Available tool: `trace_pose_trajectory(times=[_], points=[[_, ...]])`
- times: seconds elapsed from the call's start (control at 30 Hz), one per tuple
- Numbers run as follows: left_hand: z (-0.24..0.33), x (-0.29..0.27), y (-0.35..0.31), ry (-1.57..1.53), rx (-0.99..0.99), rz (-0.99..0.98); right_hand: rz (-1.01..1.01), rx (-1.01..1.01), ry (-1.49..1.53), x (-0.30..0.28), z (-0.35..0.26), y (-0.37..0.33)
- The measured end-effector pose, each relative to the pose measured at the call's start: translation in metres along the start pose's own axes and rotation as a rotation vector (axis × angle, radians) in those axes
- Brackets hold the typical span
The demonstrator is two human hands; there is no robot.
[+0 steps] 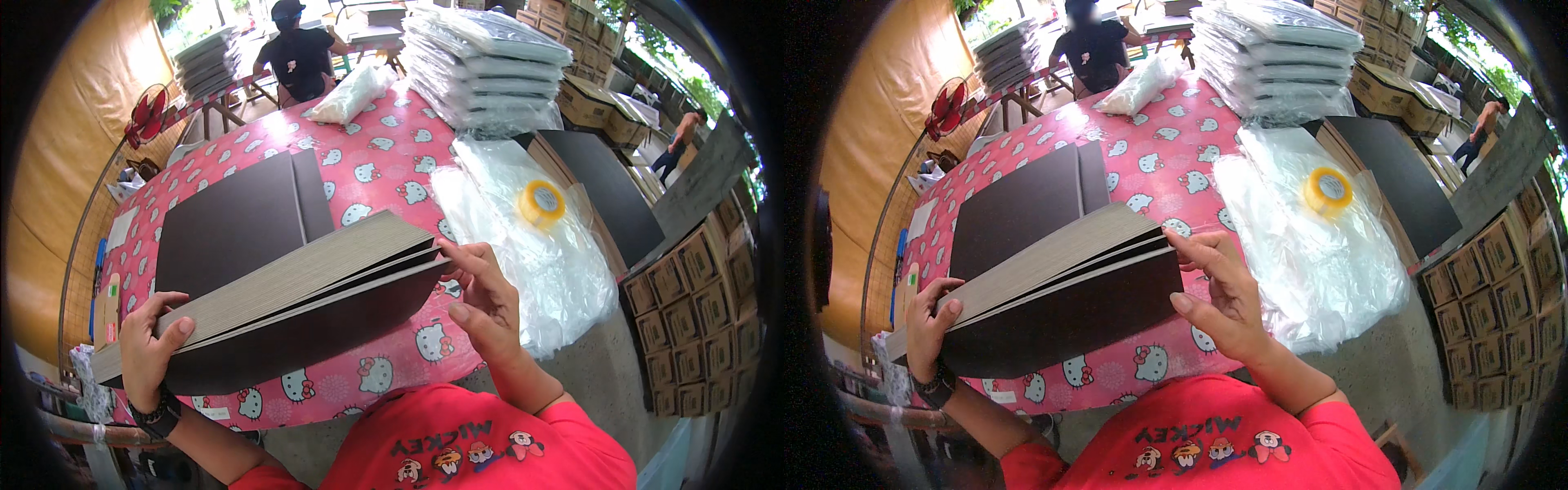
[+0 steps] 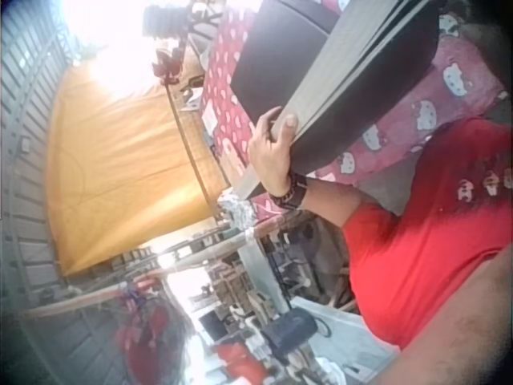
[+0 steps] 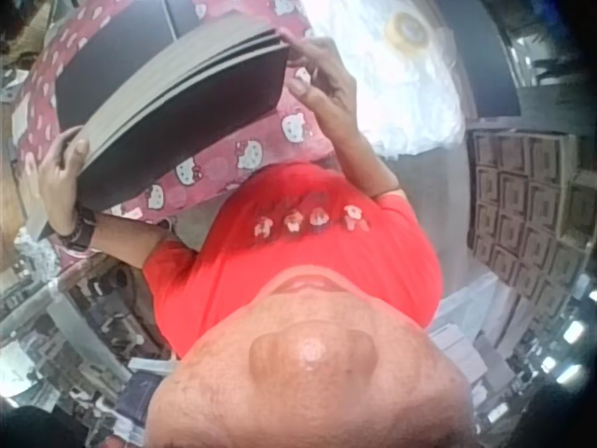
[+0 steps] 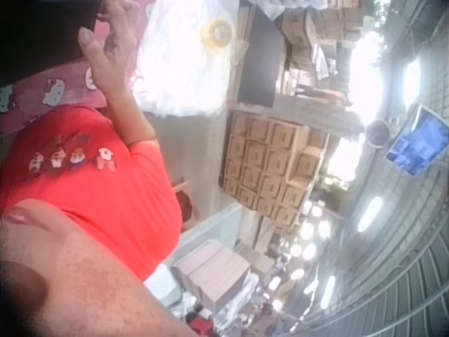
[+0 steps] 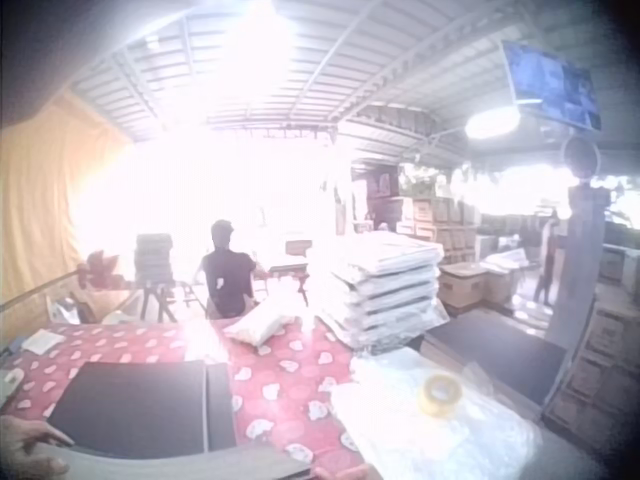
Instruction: The person picks up several black panels from a stack, places them onto a pink table one by one, and then gathers them into a stack by hand.
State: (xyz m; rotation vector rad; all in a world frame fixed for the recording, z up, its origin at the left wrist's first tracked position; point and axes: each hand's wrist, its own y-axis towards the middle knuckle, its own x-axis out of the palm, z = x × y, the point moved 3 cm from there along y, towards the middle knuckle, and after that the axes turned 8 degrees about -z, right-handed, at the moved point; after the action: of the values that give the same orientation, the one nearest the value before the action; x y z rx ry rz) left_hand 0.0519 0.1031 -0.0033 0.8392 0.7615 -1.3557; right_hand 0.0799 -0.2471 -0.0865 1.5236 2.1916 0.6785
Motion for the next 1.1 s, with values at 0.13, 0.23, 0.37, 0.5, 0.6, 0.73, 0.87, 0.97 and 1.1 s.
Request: trace_pose_trajectory(times=[0.13, 0.23, 0.37, 0.5, 0.6, 0.73, 0.87, 0.97, 1.1], points=[[-0.001, 0.0, 0.0, -0.011, 0.001, -0.006, 0.058, -0.027, 0.079, 0.006, 0.0, 0.001], [-0.001, 0.001, 0.0, -0.023, 0.008, -0.009, 0.049, 0.02, 0.178, 0.006, 0.0, 0.002], [-0.003, 0.002, -0.001, -0.037, 0.002, -0.001, -0.035, 0.022, 0.013, 0.002, -0.003, 0.004], [-0.004, 0.001, -0.001, -0.019, 0.002, -0.002, -0.011, 0.011, 0.029, 0.002, -0.002, 0.002], [-0.003, 0.001, 0.0, -0.026, 0.002, -0.005, -0.014, 0.013, 0.005, 0.0, -0.002, 0.0], [0.0, 0.001, -0.001, -0.021, -0.005, -0.009, 0.001, 0.019, 0.008, 0.001, -0.005, 0.001], [-0.001, -0.001, -0.004, -0.036, -0.012, 0.006, 0.056, 0.019, 0.033, 0.003, -0.005, -0.002], [-0.003, 0.001, -0.003, -0.049, -0.008, 0.005, 0.024, -0.104, 0.081, 0.004, 0.0, -0.002], [-0.004, 0.003, 0.001, -0.04, 0.0, 0.007, 0.044, 0.016, 0.373, 0.006, 0.007, -0.003]])
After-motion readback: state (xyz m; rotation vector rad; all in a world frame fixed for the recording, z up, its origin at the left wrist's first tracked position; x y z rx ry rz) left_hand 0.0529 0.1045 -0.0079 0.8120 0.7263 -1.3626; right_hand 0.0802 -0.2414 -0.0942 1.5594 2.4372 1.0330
